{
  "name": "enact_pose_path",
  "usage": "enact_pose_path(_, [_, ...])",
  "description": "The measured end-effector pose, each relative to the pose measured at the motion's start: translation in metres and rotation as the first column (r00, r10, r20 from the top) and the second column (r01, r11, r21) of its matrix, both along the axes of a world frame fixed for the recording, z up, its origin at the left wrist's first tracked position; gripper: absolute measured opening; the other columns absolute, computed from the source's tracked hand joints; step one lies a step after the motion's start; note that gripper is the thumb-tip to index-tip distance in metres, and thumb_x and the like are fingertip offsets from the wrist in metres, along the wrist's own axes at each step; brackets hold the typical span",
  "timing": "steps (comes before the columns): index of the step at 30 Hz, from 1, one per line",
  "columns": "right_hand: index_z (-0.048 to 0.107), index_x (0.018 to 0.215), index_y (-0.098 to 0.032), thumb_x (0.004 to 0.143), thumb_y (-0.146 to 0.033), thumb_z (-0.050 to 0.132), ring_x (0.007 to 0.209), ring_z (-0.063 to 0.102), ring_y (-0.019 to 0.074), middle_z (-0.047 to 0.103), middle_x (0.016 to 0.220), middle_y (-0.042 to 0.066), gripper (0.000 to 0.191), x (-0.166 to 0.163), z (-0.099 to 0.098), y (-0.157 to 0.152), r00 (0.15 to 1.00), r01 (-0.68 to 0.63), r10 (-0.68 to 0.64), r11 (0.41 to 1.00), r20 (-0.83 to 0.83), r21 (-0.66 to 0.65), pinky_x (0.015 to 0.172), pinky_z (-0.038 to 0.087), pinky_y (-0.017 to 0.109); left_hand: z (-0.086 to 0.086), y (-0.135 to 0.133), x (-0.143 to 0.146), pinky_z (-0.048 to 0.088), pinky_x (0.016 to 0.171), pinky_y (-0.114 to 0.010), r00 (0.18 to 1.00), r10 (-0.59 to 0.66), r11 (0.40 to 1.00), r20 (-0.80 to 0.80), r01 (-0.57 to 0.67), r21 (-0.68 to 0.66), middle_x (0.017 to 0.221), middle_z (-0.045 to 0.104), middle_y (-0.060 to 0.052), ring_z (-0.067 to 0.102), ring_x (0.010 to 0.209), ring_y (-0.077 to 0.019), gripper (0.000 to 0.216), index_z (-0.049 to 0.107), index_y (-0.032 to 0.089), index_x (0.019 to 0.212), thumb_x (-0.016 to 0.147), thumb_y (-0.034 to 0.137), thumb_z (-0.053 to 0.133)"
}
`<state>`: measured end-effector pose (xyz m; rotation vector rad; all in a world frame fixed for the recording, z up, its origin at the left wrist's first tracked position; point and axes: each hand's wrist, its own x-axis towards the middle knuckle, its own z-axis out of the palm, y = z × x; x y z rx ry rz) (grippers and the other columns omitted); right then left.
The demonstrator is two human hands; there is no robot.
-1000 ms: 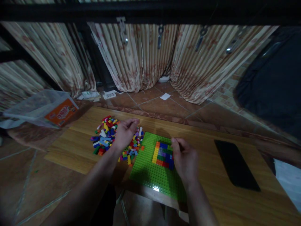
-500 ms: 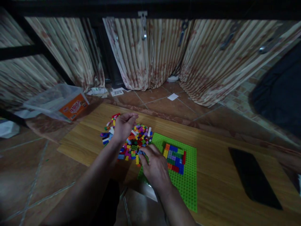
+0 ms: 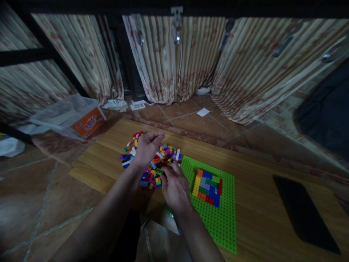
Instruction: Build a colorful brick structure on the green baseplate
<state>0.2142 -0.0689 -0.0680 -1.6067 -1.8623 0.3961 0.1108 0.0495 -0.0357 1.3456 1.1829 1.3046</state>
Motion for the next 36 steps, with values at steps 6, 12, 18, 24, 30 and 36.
enact_pose_path(6, [0.063, 0.105, -0.021, 0.087, -0.026, 0.051, 0.093, 0.063, 0.0205, 0.066, 0.104, 0.008, 0.022, 0.013, 0.012, 0.001, 0.97, 0.092, -0.088, 0.996, -0.227, 0.004, 0.083, 0.05, 0.034, 0.011, -0.012, 0.002, 0.042, 0.057, -0.018, 0.974, -0.225, 0.974, 0.01, 0.225, -0.01, 0.07, 0.065, -0.001, 0.054, 0.06, -0.0088, 0.021, 0.07, 0.011, 0.092, 0.078, 0.025, 0.063])
enact_pose_path(12, [0.066, 0.1, -0.019, 0.083, -0.04, 0.058, 0.082, 0.066, 0.019, 0.072, 0.093, 0.006, 0.028, 0.045, 0.022, -0.002, 0.82, 0.252, -0.255, 0.965, -0.512, -0.076, 0.074, 0.051, 0.031, 0.009, -0.029, 0.017, 0.048, 0.067, -0.022, 0.753, -0.657, 0.753, -0.03, 0.656, -0.039, 0.083, 0.069, -0.003, 0.061, 0.072, -0.0118, 0.019, 0.07, 0.015, 0.095, 0.078, 0.024, 0.066])
enact_pose_path(18, [0.066, 0.101, -0.02, 0.084, -0.041, 0.056, 0.08, 0.065, 0.0177, 0.071, 0.092, 0.006, 0.029, 0.066, 0.024, -0.009, 0.793, 0.299, -0.297, 0.95, -0.531, -0.085, 0.075, 0.052, 0.031, 0.0, -0.035, 0.036, 0.047, 0.066, -0.021, 0.742, -0.671, 0.741, 0.001, 0.67, -0.05, 0.082, 0.069, -0.004, 0.06, 0.071, -0.0109, 0.02, 0.07, 0.014, 0.092, 0.081, 0.028, 0.064])
enact_pose_path(24, [0.065, 0.11, -0.024, 0.083, -0.034, 0.059, 0.083, 0.063, 0.0175, 0.068, 0.097, 0.005, 0.03, 0.078, 0.023, -0.016, 0.89, 0.328, -0.289, 0.943, -0.352, 0.056, 0.076, 0.051, 0.033, 0.001, -0.045, 0.052, 0.04, 0.053, -0.018, 0.735, -0.678, 0.722, 0.016, 0.67, -0.172, 0.063, 0.061, 0.0, 0.052, 0.055, -0.0075, 0.03, 0.067, 0.012, 0.08, 0.083, 0.042, 0.059])
enact_pose_path(30, [0.068, 0.103, -0.022, 0.086, -0.037, 0.055, 0.084, 0.063, 0.0192, 0.069, 0.094, 0.006, 0.026, 0.094, 0.034, -0.024, 0.937, 0.312, -0.289, 0.945, -0.199, 0.095, 0.077, 0.05, 0.034, 0.0, -0.051, 0.063, 0.041, 0.053, -0.018, 0.722, -0.691, 0.709, 0.03, 0.685, -0.168, 0.061, 0.06, 0.0, 0.052, 0.054, -0.0075, 0.035, 0.063, 0.013, 0.071, 0.083, 0.046, 0.058])
enact_pose_path(36, [0.069, 0.103, -0.02, 0.084, -0.045, 0.056, 0.077, 0.065, 0.0202, 0.071, 0.096, 0.009, 0.035, 0.133, 0.029, -0.033, 0.898, 0.419, -0.41, 0.908, -0.162, 0.026, 0.072, 0.051, 0.035, -0.014, -0.042, 0.062, 0.043, 0.055, -0.02, 0.792, -0.603, 0.794, -0.089, 0.588, -0.153, 0.066, 0.062, 0.0, 0.055, 0.056, -0.0089, 0.028, 0.064, 0.014, 0.074, 0.084, 0.039, 0.055])
